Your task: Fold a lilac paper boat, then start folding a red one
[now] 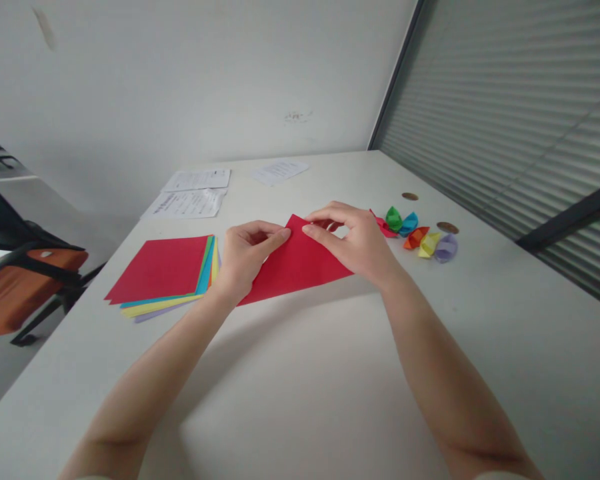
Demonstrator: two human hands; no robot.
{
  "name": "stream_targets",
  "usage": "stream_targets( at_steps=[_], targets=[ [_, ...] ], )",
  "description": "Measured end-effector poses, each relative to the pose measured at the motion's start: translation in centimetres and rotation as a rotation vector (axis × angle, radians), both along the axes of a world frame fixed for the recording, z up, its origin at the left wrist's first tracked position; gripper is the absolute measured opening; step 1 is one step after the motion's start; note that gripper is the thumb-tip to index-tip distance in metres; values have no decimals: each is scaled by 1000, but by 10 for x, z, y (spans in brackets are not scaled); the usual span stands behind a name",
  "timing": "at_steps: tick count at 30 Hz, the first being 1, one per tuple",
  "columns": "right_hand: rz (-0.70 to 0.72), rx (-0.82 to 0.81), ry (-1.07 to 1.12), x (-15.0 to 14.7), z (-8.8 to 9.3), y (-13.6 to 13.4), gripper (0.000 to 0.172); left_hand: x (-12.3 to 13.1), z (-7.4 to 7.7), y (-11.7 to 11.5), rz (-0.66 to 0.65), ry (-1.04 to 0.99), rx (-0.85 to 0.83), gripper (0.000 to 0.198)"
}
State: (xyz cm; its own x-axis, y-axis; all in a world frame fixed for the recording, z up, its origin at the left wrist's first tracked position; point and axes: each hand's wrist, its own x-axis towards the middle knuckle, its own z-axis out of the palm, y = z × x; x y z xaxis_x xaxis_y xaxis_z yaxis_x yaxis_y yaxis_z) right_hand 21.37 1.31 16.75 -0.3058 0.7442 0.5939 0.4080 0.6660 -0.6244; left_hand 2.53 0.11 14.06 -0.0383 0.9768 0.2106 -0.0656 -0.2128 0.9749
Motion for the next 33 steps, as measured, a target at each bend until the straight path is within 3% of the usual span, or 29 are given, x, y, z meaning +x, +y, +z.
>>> stream_targets(
  at_steps=[5,15,21,33],
  targets=[
    [-41,-68,-109,11,3,-1,17,-3,-1,3,78,-19,-13,29],
    [-38,-73,-113,8,8,-9,17,-2,-5,0,38,20,52,24],
    [-24,-78,-48,-3,9,-10,17,5,0,-9,3,140,81,21],
    [-1,-67,-40,-5,12,-12,19,7,5,-14,24,174,92,23]
  ],
)
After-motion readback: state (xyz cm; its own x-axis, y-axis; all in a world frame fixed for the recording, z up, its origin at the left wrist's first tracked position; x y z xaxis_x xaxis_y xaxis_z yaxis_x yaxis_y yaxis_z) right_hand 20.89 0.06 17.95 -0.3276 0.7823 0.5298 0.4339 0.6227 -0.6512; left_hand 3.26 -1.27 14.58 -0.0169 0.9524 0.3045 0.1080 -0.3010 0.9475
